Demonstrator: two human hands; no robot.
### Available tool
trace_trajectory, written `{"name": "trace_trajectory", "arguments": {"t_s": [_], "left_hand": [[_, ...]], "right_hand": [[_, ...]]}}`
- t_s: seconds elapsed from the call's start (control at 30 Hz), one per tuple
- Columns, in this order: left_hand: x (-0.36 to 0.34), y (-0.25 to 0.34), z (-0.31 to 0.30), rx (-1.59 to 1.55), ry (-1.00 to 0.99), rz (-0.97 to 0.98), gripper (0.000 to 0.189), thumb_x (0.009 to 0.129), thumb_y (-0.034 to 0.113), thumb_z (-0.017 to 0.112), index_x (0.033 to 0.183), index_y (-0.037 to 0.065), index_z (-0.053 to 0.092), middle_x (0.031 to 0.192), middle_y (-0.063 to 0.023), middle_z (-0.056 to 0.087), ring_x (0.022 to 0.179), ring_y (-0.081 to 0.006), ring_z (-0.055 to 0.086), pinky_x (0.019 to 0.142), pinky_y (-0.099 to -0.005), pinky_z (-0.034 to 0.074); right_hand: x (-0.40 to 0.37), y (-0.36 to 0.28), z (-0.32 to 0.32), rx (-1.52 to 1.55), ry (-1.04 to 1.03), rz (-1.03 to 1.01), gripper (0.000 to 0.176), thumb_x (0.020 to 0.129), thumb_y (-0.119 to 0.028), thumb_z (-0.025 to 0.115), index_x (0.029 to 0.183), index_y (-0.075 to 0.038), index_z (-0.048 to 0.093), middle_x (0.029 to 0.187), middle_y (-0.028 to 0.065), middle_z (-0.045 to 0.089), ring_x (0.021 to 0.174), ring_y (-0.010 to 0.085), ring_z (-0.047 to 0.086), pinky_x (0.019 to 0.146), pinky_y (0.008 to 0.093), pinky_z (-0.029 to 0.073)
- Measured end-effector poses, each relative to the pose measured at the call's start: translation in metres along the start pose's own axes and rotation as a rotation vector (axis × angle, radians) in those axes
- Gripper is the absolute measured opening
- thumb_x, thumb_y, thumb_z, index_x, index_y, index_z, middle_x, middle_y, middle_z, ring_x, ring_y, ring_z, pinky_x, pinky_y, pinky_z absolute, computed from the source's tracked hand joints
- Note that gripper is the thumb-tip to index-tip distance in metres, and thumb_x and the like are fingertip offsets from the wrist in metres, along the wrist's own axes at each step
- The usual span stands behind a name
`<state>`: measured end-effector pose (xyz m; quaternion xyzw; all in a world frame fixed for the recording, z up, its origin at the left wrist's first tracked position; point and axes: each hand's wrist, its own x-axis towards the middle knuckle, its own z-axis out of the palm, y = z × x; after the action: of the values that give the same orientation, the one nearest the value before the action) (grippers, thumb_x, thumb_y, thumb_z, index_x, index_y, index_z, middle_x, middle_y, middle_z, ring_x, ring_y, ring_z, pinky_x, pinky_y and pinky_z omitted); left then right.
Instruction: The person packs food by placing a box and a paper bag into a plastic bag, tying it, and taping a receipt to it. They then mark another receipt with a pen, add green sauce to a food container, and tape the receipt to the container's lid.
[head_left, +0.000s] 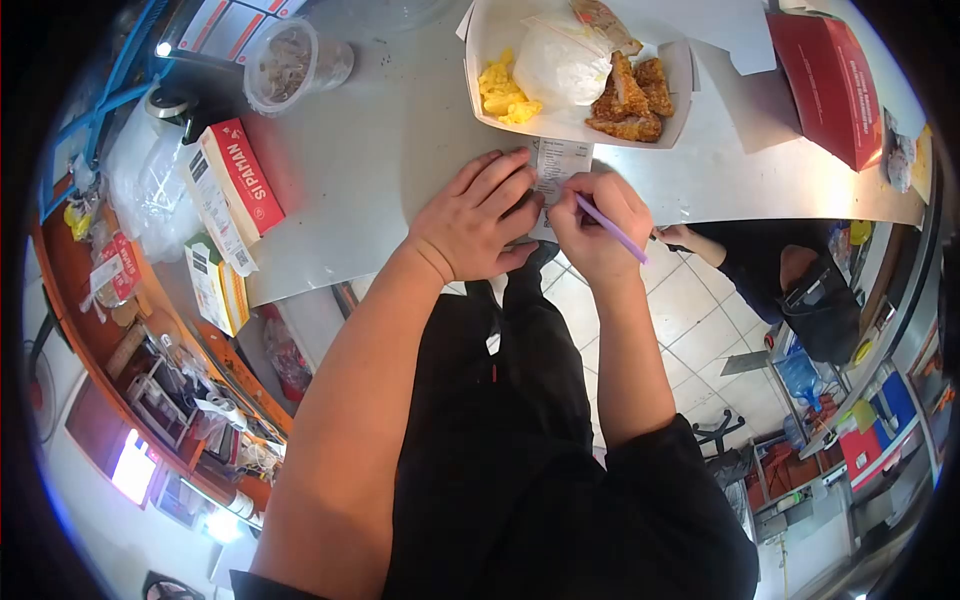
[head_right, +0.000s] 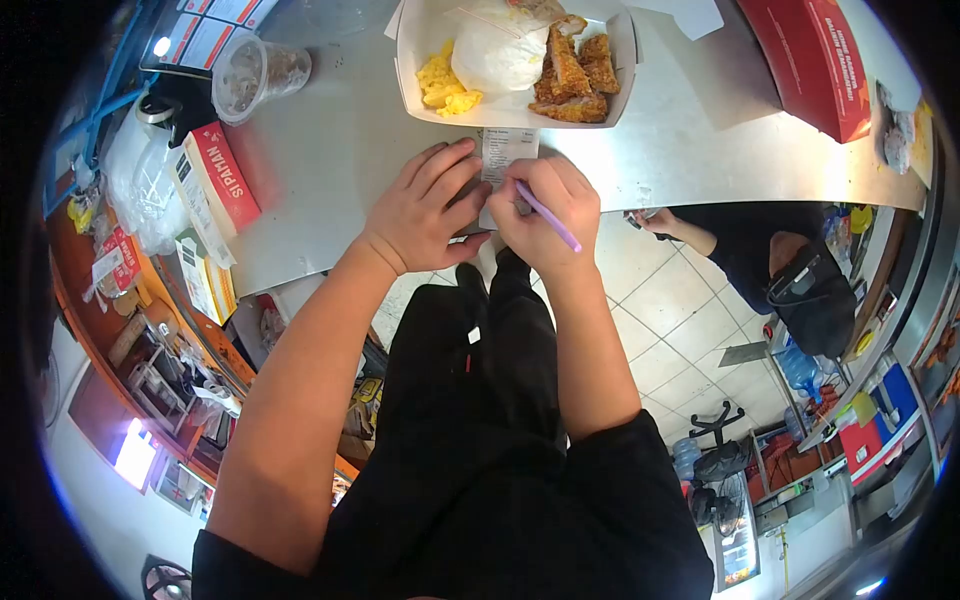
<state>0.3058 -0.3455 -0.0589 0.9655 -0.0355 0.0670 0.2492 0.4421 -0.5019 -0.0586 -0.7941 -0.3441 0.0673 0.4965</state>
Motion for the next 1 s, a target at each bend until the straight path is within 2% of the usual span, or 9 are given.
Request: {"name": "trace_trajectory", "arguments": {"t_s": [0.17,0.33,0.47,0.53,0.63,0.77,0.87,0.93,1.0], "left_hand": [[-0.002,-0.002,0.000,0.006,-0.009,0.015,0.054,0.080,0.037,0.078,0.125,0.012,0.065,0.141,-0.0142,0.057,0.145,-0.0345,0.046,0.123,-0.0523,0.036],[0.002,-0.008,0.028,-0.163,0.012,-0.099,0.061,0.082,0.039,0.076,0.133,0.009,0.064,0.143,-0.0163,0.056,0.147,-0.0347,0.043,0.123,-0.0530,0.035],[0.003,-0.001,0.017,-0.003,0.002,-0.125,0.064,0.082,0.041,0.076,0.135,0.007,0.063,0.144,-0.0170,0.055,0.148,-0.0353,0.042,0.123,-0.0530,0.035],[0.004,0.001,-0.007,0.019,-0.007,0.011,0.061,0.081,0.043,0.076,0.128,0.006,0.064,0.141,-0.0174,0.055,0.145,-0.0370,0.044,0.122,-0.0529,0.036],[0.008,-0.001,-0.010,0.015,-0.001,0.038,0.055,0.082,0.043,0.076,0.122,0.007,0.064,0.137,-0.0162,0.055,0.142,-0.0362,0.045,0.120,-0.0536,0.037],[0.007,0.000,-0.011,0.001,0.007,0.038,0.055,0.082,0.044,0.077,0.120,0.007,0.064,0.136,-0.0142,0.055,0.142,-0.0346,0.046,0.118,-0.0552,0.038],[0.007,0.000,-0.017,-0.132,-0.016,-0.022,0.052,0.083,0.036,0.079,0.124,0.007,0.065,0.139,-0.0154,0.055,0.141,-0.0361,0.047,0.116,-0.0544,0.040],[0.013,-0.006,-0.034,-0.183,-0.078,-0.045,0.049,0.087,0.034,0.078,0.126,0.007,0.065,0.141,-0.0155,0.056,0.140,-0.0360,0.050,0.115,-0.0518,0.043],[0.015,0.002,-0.063,-0.259,-0.101,-0.129,0.043,0.091,0.026,0.075,0.129,0.007,0.065,0.136,-0.0152,0.061,0.130,-0.0365,0.058,0.108,-0.0478,0.050]], "right_hand": [[0.026,-0.060,0.017,0.120,-0.009,-0.001,0.019,0.080,0.002,0.077,0.096,-0.003,0.068,0.079,0.0129,0.070,0.062,0.0265,0.067,0.060,0.0358,0.056],[0.074,-0.121,0.055,-0.257,-0.293,0.058,0.042,0.092,-0.014,0.067,0.134,-0.010,0.064,0.099,0.0154,0.073,0.092,0.0378,0.073,0.078,0.0483,0.059],[0.105,-0.161,-0.019,-0.267,-0.330,0.217,0.039,0.095,-0.016,0.069,0.134,-0.015,0.067,0.100,0.0099,0.078,0.087,0.0327,0.076,0.077,0.0437,0.060],[0.133,-0.169,-0.077,-0.229,-0.216,0.377,0.020,0.098,-0.022,0.069,0.112,-0.010,0.074,0.090,0.0161,0.077,0.082,0.0325,0.077,0.075,0.0421,0.061],[0.186,-0.160,-0.162,-0.491,0.014,0.398,0.029,0.103,-0.029,0.067,0.095,-0.002,0.073,0.073,0.0188,0.068,0.060,0.0287,0.063,0.062,0.0411,0.051],[0.278,-0.170,-0.209,-0.529,0.024,0.164,0.032,0.101,-0.026,0.066,0.127,-0.009,0.069,0.101,0.0160,0.078,0.080,0.0291,0.075,0.077,0.0400,0.058],[0.367,-0.157,-0.204,-0.397,-0.089,-0.101,0.032,0.099,-0.026,0.070,0.126,-0.009,0.071,0.094,0.0102,0.076,0.079,0.0193,0.072,0.076,0.0363,0.057],[0.417,-0.175,-0.190,-0.332,-0.265,-0.021,0.033,0.098,-0.033,0.067,0.112,-0.004,0.077,0.099,0.0231,0.077,0.092,0.0414,0.074,0.084,0.0480,0.057],[0.459,-0.171,-0.171,-0.400,-0.313,0.004,0.034,0.096,-0.032,0.069,0.116,-0.005,0.076,0.105,0.0246,0.077,0.100,0.0399,0.075,0.091,0.0469,0.057]]}}
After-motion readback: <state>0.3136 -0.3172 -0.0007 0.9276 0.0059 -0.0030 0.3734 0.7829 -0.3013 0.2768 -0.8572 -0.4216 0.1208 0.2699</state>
